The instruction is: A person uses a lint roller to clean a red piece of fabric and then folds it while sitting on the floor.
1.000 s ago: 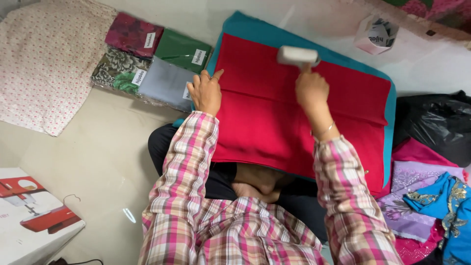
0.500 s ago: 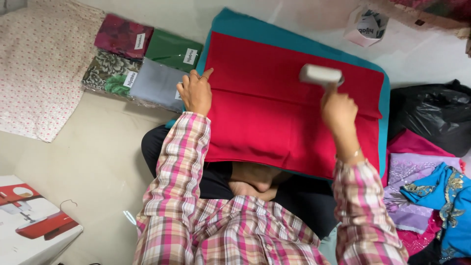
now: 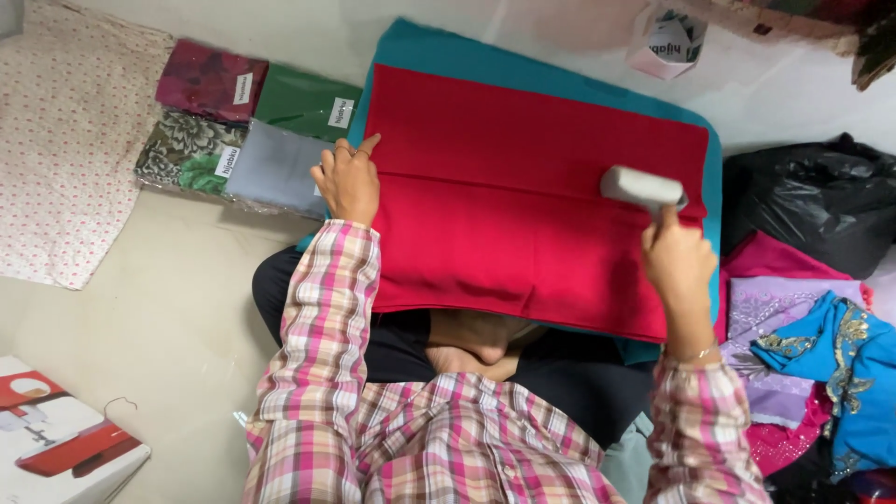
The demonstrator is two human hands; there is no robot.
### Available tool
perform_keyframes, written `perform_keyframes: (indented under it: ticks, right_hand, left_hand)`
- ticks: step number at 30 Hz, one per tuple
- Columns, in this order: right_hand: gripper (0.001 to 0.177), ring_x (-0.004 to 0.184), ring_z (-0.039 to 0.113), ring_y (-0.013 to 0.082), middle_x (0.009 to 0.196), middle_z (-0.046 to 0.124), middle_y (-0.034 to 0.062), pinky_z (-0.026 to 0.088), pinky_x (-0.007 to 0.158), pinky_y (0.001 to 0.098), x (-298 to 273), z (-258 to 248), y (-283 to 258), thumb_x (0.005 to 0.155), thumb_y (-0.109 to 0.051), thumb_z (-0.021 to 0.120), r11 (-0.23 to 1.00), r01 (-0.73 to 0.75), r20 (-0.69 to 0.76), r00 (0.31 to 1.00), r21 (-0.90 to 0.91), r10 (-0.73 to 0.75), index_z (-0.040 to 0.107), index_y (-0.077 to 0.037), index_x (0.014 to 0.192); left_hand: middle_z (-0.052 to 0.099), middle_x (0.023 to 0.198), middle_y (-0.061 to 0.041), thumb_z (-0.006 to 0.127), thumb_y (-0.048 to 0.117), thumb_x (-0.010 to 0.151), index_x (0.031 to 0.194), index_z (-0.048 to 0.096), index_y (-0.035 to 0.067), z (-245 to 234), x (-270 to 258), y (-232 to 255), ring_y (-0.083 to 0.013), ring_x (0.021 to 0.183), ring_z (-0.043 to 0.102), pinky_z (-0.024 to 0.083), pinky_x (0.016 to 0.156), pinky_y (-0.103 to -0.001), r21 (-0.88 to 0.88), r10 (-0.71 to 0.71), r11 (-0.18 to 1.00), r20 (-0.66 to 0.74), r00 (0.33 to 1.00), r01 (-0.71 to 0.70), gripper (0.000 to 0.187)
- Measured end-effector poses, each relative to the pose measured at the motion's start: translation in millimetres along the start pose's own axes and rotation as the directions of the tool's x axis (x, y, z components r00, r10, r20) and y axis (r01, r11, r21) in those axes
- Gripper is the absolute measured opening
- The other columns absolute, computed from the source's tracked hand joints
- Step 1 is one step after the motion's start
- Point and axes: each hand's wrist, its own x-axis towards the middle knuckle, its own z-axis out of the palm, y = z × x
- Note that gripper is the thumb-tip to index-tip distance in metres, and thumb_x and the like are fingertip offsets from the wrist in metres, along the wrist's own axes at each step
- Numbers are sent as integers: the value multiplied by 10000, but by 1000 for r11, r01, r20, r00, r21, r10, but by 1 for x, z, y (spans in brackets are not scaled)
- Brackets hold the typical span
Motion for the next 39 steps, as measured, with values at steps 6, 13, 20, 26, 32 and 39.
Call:
perform_keyframes:
  ticks: [6,13,20,26,32,39]
  right_hand:
    - [345,835,729,556,878,706,331,596,679,626,132,61,57,1086,-309,504,998,27,-88,996,61,-22,624,-119,1348]
    - [392,924,702,597,933,709,386,567,748,673,47,26,46,1091,-356,484,985,-18,28,1000,174,13,622,-114,1366]
    - [498,937,696,606,969,715,380,536,838,675,-147,-34,42,1081,-368,435,982,-103,153,985,161,78,512,-160,1527]
    - [582,920,689,501,1081,675,233,512,736,625,-157,-27,94,1047,-354,459,986,-133,291,952,103,98,363,-393,1620]
    - [651,744,527,298,844,531,145,422,734,435,-82,13,124,1024,-31,552,861,198,95,958,469,-272,452,-271,1621]
    - [521,841,580,360,914,554,133,482,794,446,-25,6,45,1042,-197,549,696,531,5,793,483,-609,510,-310,1549]
  left_hand:
    - [506,973,0,601,207,939,1201,699,434,4,2,-5,-245,897,508,386,772,-423,-10,26,1000,-28,999,-26,360]
    - [504,966,15,637,200,910,1183,707,426,-9,2,-3,-229,894,510,383,765,-405,12,33,999,-9,999,-33,361]
    - [528,984,11,679,184,893,1224,699,422,-13,3,-7,-247,930,531,404,790,-441,31,72,997,29,997,-73,408]
    - [633,1118,-105,610,266,1029,1464,599,260,-76,-23,9,-325,944,567,389,788,-490,-72,-34,996,162,986,46,435]
    - [689,1174,-116,612,373,992,1418,576,167,-131,-96,5,-379,1040,604,416,820,-549,-112,-79,988,208,975,104,475]
    - [618,857,-26,648,278,1012,1257,481,117,-116,-151,-12,-314,883,681,494,782,-523,-434,-237,831,292,927,349,337]
